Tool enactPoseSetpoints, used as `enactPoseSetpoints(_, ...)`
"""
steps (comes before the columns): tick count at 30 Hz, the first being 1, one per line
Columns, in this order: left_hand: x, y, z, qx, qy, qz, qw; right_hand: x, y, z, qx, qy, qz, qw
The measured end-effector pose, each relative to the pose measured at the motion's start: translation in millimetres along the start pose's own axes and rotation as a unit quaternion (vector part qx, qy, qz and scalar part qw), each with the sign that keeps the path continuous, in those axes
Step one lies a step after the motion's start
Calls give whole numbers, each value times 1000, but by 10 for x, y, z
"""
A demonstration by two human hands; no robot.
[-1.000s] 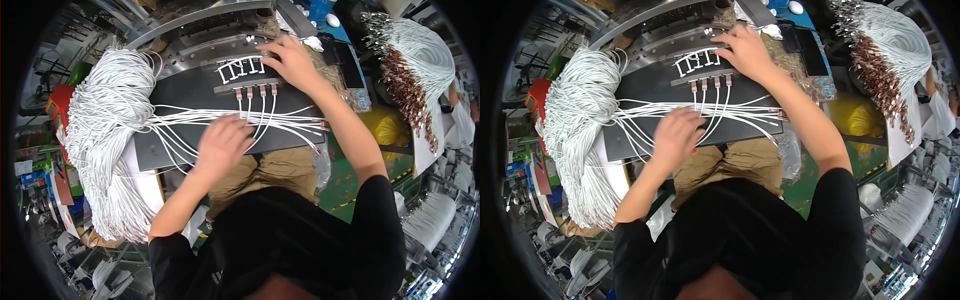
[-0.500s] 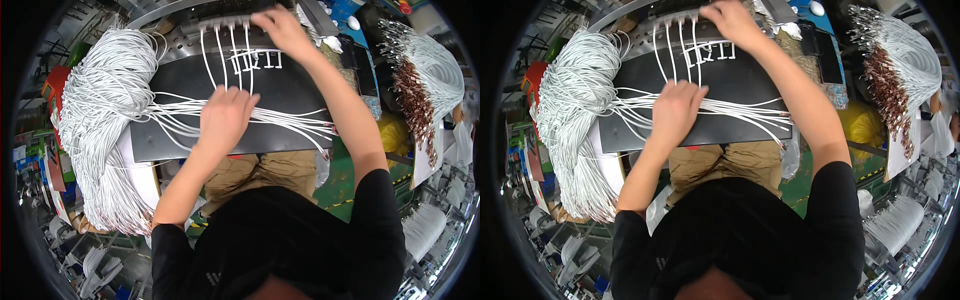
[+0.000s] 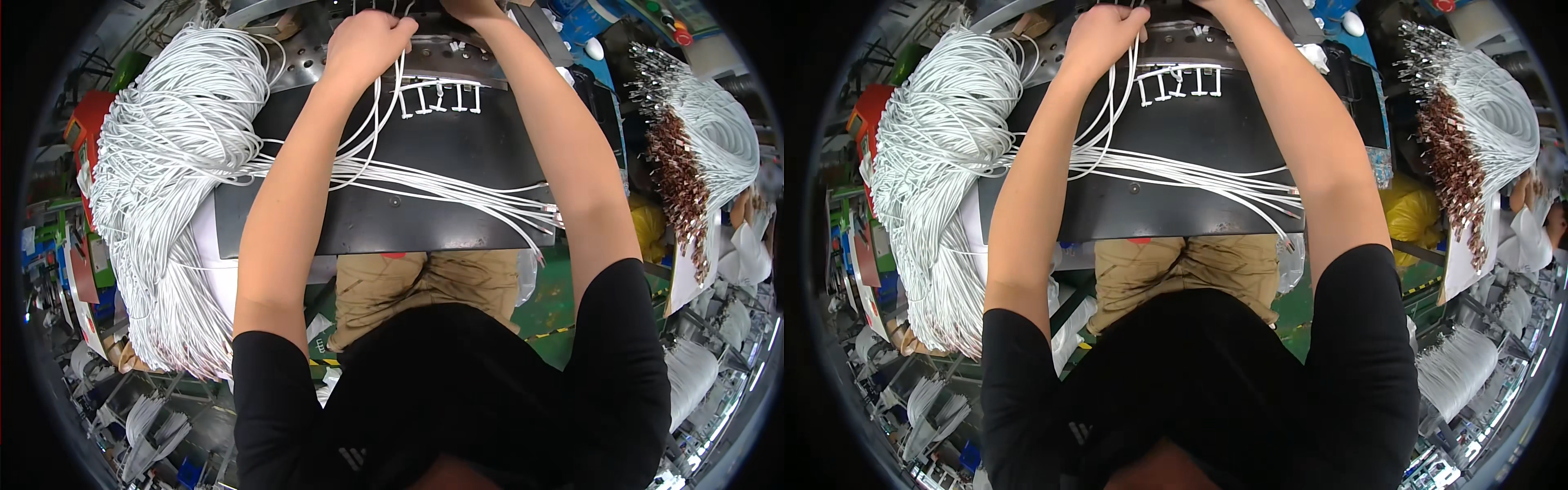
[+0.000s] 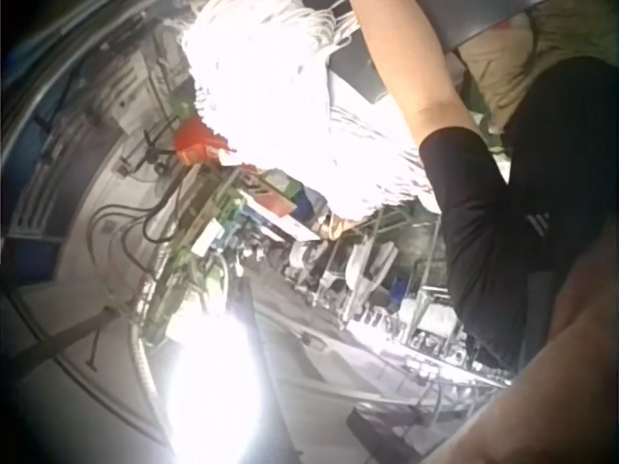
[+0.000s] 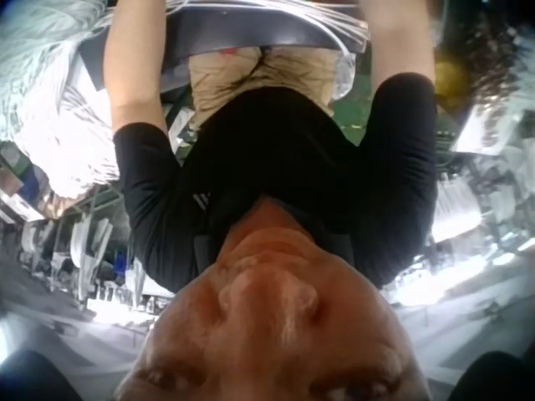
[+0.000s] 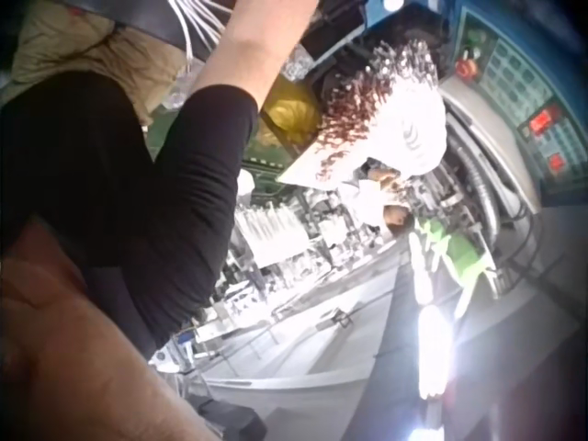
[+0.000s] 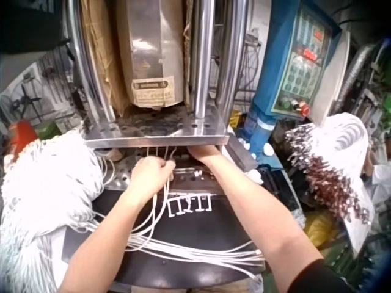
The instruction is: Organizing and grouping white wire harnesses at a manual assembly station.
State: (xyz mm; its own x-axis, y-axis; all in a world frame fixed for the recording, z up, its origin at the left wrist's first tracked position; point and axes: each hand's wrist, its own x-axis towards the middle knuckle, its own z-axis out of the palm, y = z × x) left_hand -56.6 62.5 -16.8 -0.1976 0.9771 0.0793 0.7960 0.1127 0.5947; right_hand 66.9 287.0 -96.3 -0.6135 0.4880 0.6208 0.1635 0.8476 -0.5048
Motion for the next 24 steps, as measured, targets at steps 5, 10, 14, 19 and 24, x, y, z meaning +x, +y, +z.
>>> enactPoseSetpoints(5,116,-461,-10,119,63,-30,990,-367,-1367,-23,-224,-3,7,975)
enactPoseSetpoints(10,255,-626,368,327,285,178,883,-450,-1447,-8,-245,-27,-6,969)
enactPoseSetpoints(14,281,-728,369,95,364,272,886,-404,-1545,80,-269,-26,29,962)
enactPoseSetpoints(19,242,-435,300,312,323,161,879,-566,-1175,133,-377,15,34,926)
enactPoseSetpoints(24,-67,-801,182,261,375,216,863,-674,-1541,-151,-161,-3,109,981)
